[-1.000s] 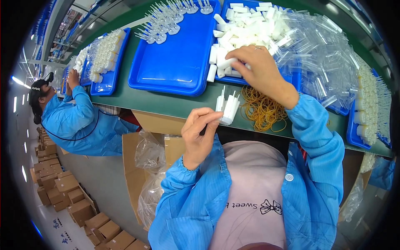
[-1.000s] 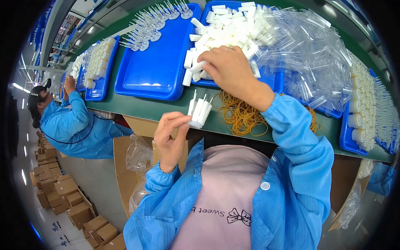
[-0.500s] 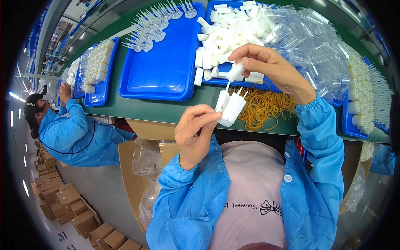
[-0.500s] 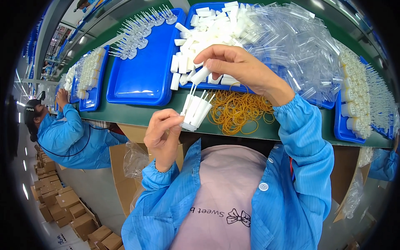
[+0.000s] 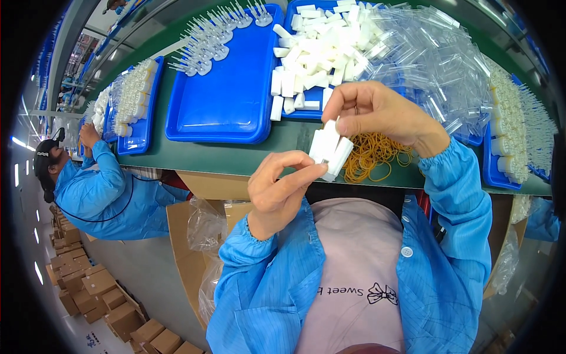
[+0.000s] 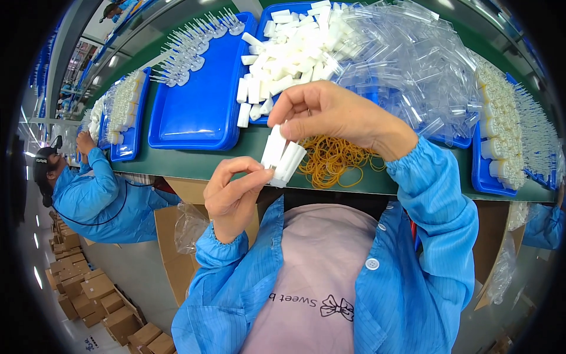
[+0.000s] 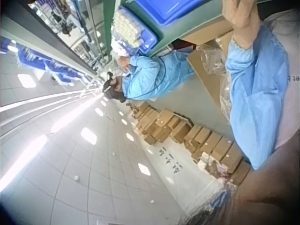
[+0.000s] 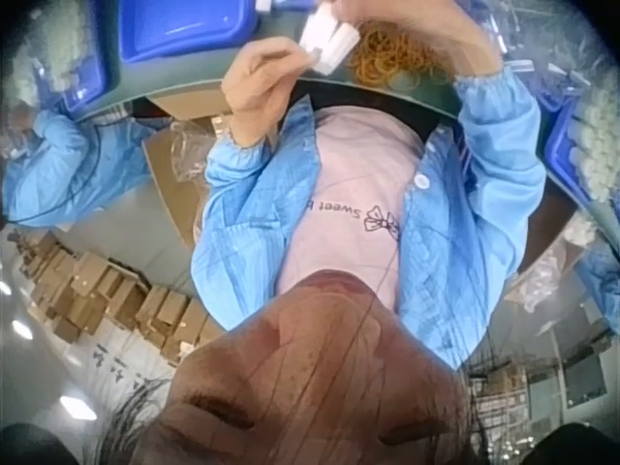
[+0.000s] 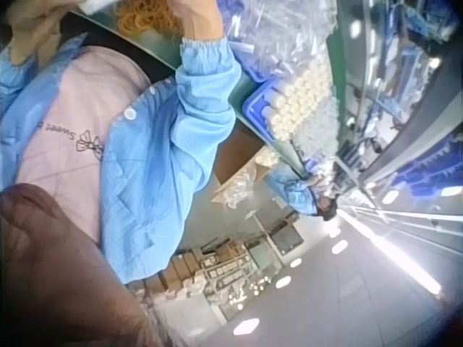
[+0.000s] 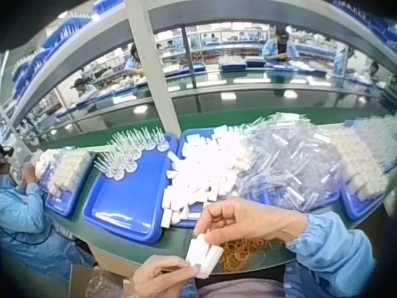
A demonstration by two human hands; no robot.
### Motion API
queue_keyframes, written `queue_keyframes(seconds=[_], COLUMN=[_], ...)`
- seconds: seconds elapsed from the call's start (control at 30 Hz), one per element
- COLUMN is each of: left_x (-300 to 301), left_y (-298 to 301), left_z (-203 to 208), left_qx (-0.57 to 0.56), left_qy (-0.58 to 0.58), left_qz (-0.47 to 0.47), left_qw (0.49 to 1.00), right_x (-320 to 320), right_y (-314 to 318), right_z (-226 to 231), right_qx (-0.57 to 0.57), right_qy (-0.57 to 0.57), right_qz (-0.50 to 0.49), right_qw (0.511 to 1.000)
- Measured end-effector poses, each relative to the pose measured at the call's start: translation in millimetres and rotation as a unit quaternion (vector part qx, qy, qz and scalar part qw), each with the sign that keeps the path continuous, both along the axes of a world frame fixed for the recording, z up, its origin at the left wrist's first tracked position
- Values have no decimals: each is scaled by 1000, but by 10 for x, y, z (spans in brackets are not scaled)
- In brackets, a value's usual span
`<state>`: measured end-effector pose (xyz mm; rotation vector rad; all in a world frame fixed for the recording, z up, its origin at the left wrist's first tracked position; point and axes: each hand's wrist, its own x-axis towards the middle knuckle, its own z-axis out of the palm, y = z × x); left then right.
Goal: The person assembles component bundles by attaching foam pieces onto the prongs of a plastic base, sliding clear plastic caps over each piece, and securing the bundle with a rubber band by hand.
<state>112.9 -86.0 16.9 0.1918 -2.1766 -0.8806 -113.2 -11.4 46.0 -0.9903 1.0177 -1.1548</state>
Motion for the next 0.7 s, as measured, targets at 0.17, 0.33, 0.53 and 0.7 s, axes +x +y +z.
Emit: queue_keyframes(seconds=[0.17, 0.33, 0.53, 0.7], left_x=[-26, -74, -239, -238], left_y=[95, 73, 161, 136], left_z=[17, -76, -72, -163], left_qx=[-29, 101, 238, 482], left_qy=[45, 15, -89, -16], left_qz=[67, 28, -28, -104], left_qw=[996, 994, 967, 870], right_x=[131, 169, 418, 222], right_y=[90, 173, 332, 303], right_z=[120, 114, 236, 319], right_qx=[-23, -57, -176, -256], right_qy=[54, 95, 344, 385], right_qz=[-10, -60, -86, -222], right_qw=[998, 992, 918, 859])
